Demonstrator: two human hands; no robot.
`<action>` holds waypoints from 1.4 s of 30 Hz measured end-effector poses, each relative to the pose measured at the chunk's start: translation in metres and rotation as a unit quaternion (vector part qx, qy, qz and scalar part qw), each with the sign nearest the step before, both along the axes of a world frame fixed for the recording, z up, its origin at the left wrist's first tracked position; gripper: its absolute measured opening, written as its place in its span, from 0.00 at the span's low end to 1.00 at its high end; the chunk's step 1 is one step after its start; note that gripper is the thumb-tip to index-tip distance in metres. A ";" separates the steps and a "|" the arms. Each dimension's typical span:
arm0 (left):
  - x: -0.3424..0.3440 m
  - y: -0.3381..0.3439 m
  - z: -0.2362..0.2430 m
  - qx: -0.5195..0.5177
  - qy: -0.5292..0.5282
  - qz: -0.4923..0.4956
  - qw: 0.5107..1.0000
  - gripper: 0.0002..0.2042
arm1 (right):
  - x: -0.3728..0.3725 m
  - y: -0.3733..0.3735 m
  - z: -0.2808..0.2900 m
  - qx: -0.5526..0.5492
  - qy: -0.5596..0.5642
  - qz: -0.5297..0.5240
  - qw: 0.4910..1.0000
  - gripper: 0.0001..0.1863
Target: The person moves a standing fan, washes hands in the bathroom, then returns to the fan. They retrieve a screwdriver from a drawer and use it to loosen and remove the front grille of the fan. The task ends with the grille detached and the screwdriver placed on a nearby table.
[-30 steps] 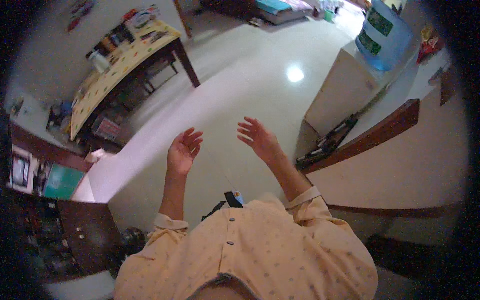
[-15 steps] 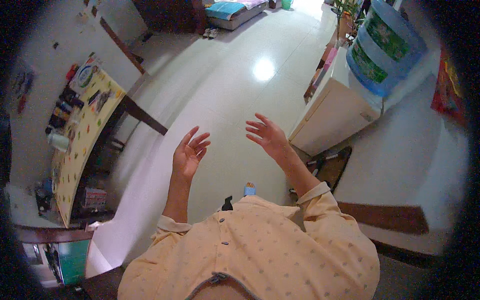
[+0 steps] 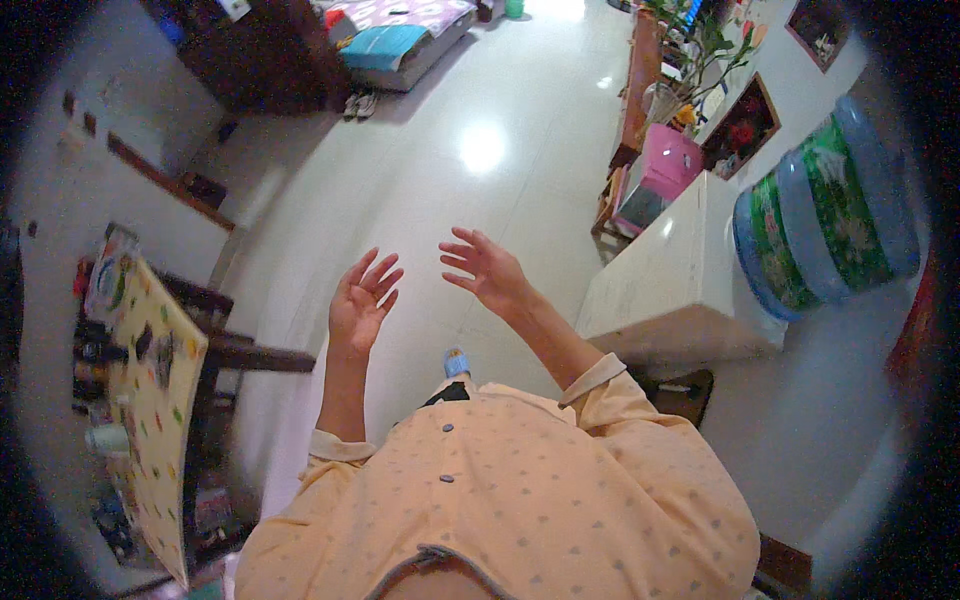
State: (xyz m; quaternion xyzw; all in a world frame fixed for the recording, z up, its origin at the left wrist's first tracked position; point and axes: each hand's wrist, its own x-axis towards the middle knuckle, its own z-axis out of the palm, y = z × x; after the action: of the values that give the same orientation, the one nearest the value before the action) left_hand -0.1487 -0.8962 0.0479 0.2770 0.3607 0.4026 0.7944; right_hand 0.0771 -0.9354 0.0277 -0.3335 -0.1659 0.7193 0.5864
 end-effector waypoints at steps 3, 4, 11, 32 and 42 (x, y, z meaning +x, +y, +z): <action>0.036 0.105 0.011 0.025 0.014 -0.057 0.998 0.22 | 0.029 0.076 0.001 0.022 -0.022 -0.049 0.998 0.24; 0.048 0.130 0.011 0.025 0.024 -0.077 0.996 0.22 | 0.038 0.092 -0.003 0.006 -0.008 -0.074 0.997 0.23; 0.172 0.283 -0.010 0.020 0.022 -0.213 0.977 0.22 | 0.157 0.201 -0.040 -0.029 0.036 -0.204 0.978 0.23; 0.547 0.774 -0.013 0.405 0.238 -0.219 0.855 0.26 | 0.440 0.776 -0.002 0.021 0.000 -0.211 0.977 0.19; 0.744 1.006 0.021 0.288 0.108 -0.443 0.842 0.19 | 0.640 0.950 -0.008 0.013 0.036 -0.277 0.960 0.20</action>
State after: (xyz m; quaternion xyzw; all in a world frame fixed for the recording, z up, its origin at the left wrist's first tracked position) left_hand 0.5950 0.1096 0.0689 0.6657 0.1511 0.0612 0.7282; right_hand 0.7172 0.0145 0.0197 -0.3327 -0.0556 0.5380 0.7725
